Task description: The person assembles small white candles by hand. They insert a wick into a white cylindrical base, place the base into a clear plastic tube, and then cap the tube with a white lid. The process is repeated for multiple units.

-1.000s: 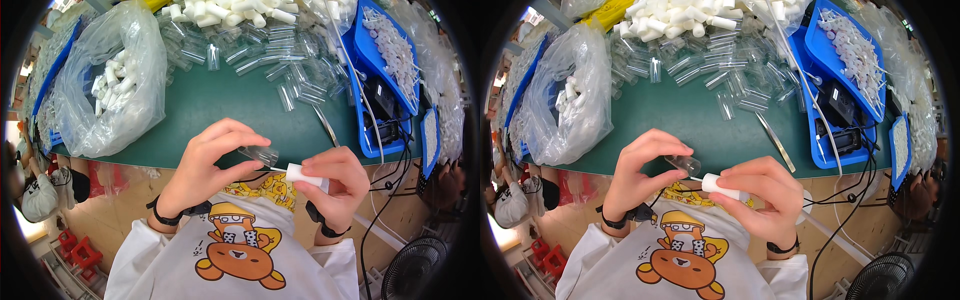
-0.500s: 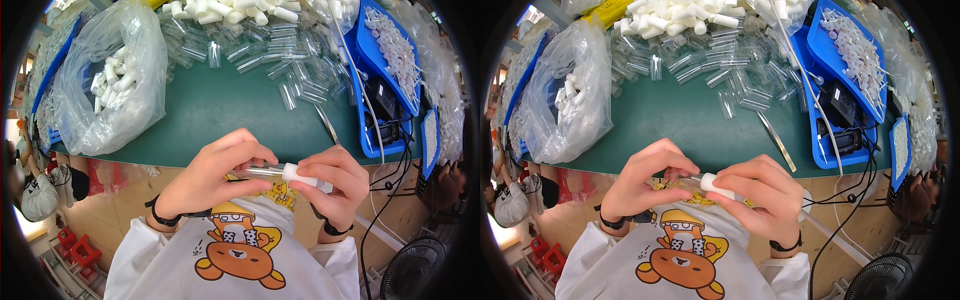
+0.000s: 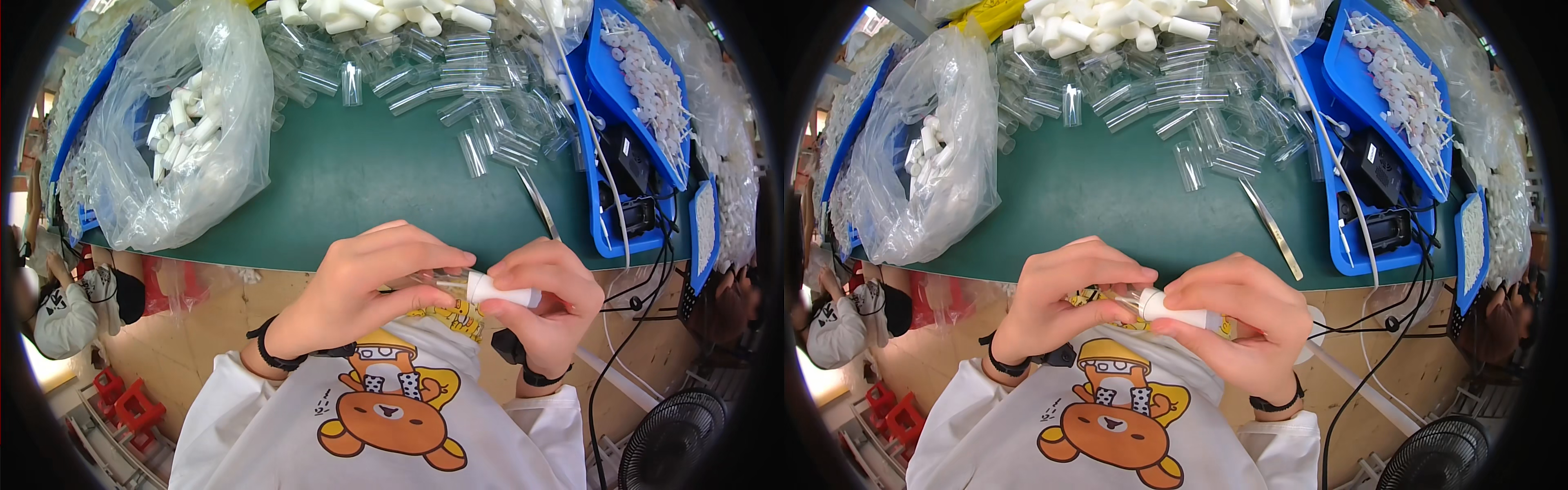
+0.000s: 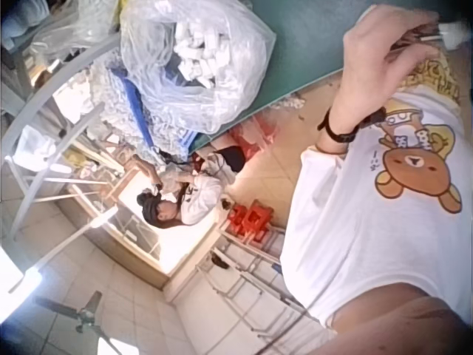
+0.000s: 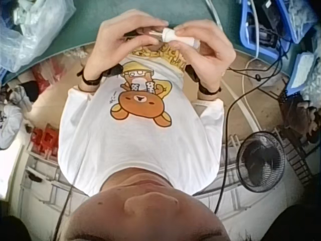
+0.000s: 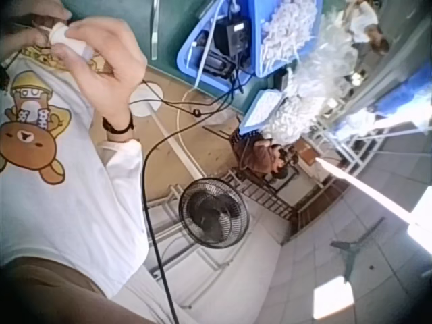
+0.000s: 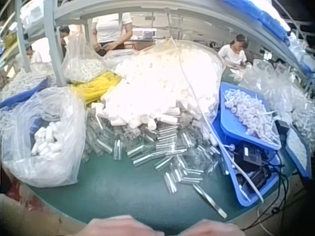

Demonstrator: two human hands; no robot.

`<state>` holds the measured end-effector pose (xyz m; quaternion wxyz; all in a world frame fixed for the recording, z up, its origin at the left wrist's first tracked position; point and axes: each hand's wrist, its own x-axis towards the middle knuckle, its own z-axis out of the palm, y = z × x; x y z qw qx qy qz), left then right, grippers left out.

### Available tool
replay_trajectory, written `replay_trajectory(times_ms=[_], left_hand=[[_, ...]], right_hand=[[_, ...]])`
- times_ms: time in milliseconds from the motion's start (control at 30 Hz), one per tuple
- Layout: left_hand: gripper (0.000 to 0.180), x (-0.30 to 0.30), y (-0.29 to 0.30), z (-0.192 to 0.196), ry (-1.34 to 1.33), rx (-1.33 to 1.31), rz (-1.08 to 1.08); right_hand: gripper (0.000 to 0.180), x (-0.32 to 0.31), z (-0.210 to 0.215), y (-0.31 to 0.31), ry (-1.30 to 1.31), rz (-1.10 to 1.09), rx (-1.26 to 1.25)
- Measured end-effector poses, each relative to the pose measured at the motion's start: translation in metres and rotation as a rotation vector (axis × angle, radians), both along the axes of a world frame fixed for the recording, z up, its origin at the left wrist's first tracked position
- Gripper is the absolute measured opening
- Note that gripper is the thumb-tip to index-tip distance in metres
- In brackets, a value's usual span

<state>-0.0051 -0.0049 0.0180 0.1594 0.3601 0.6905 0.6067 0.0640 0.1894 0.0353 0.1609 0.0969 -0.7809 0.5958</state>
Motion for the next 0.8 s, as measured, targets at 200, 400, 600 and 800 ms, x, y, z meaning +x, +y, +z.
replay_trajectory(times_ms=[200,400,600,800], left_hand=[[0.035,0.002,-0.002,0.001,-0.061,-0.066,0.022],[0.035,0.006,-0.004,0.003,-0.027,-0.058,0.002],[0.034,0.007,-0.001,-0.002,0.115,-0.042,0.033],[0.033,0.009,-0.002,0.003,0.107,-0.051,0.015]], right_hand=[[0.028,0.001,-0.010,-0.003,-0.003,-0.044,-0.031],[0.029,0.006,-0.017,0.001,0.002,0.044,-0.027],[0.031,0.013,-0.019,-0.004,-0.071,-0.011,-0.077],[0.032,0.016,-0.013,0.001,-0.106,-0.016,-0.069]])
